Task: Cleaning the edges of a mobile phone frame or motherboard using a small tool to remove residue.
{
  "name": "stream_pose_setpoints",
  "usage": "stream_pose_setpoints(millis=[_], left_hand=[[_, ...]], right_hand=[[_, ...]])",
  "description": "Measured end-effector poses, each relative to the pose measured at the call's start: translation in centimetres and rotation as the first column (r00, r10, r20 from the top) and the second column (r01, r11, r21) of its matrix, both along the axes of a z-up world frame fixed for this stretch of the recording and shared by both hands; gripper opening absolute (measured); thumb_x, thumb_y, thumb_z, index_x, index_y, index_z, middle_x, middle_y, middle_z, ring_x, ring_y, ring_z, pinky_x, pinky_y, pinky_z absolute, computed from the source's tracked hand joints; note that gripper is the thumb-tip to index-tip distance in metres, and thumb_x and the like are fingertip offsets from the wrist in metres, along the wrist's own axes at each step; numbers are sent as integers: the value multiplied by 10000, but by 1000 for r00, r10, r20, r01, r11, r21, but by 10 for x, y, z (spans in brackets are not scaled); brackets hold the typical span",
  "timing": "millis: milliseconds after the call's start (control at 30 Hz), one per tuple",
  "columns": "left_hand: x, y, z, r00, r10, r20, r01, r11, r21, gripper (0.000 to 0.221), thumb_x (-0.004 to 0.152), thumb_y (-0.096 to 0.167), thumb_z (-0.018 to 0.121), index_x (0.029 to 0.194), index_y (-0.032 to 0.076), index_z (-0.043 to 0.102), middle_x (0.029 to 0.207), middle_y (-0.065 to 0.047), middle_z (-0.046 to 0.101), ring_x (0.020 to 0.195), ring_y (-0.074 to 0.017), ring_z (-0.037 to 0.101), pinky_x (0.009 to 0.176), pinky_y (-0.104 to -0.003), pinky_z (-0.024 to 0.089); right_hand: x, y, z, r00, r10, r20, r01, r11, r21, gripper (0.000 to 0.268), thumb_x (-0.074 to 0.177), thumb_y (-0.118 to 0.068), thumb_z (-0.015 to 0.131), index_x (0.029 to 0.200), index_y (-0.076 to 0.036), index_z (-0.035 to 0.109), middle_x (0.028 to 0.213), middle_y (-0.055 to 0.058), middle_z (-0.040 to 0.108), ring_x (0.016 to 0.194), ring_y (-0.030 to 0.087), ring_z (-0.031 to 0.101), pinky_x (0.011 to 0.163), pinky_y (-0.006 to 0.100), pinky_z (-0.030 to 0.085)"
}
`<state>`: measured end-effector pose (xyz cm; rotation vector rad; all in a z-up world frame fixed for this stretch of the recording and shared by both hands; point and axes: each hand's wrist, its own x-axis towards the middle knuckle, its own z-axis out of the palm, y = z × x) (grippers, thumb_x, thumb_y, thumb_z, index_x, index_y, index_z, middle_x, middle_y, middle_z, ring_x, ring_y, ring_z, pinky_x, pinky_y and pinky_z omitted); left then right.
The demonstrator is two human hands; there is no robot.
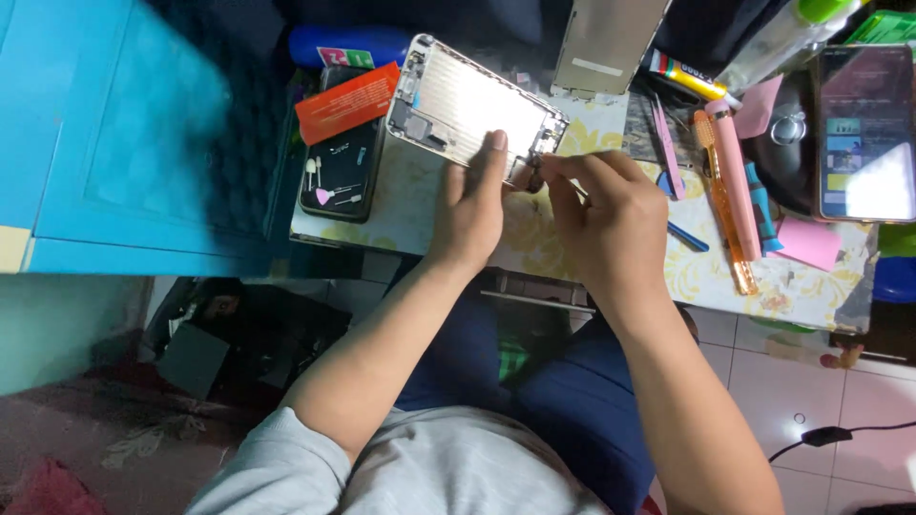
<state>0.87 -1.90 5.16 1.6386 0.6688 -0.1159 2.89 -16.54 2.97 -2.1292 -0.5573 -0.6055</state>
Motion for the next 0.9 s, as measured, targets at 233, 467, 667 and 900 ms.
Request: stream_pose_setpoints(millis=[233,467,667,900], left_hand=[[3,4,11,998,-18,66,14,998,65,870,864,739,514,1391,54,614,1466,-176,599,1396,-360,529,1146,-500,396],[6,5,-9,912,-116,393,76,990,117,578,1006,497,556,1252,-14,668,1248,-235,704,1263,-350,618,993,-532,489],[7,6,-14,896,-165,413,105,981,164,545,1019,478,552,1237,-12,653,1212,-226,710,1232,-327,632,969,-531,511],[11,11,-16,899,-177,402,118,979,168,513,993,424,596,1199,-41,662,1165,-231,727,1217,-337,645,945,-544,520]], right_hand=[[1,4,1,981,-55,188,95,973,-211,95,916,-49,780,909,-141,758,775,23,644,608,235,654,536,323,514],[-2,2,-10,970,-83,229,111,987,-113,121,906,15,782,883,-103,770,755,22,637,625,235,673,544,297,522],[-3,1,-6,968,-102,229,124,989,-82,120,887,25,778,850,-89,770,732,35,636,593,249,660,507,297,497],[-4,0,-6,957,-102,272,146,979,-144,114,913,-17,796,854,-111,771,745,22,641,585,223,658,509,286,487]])
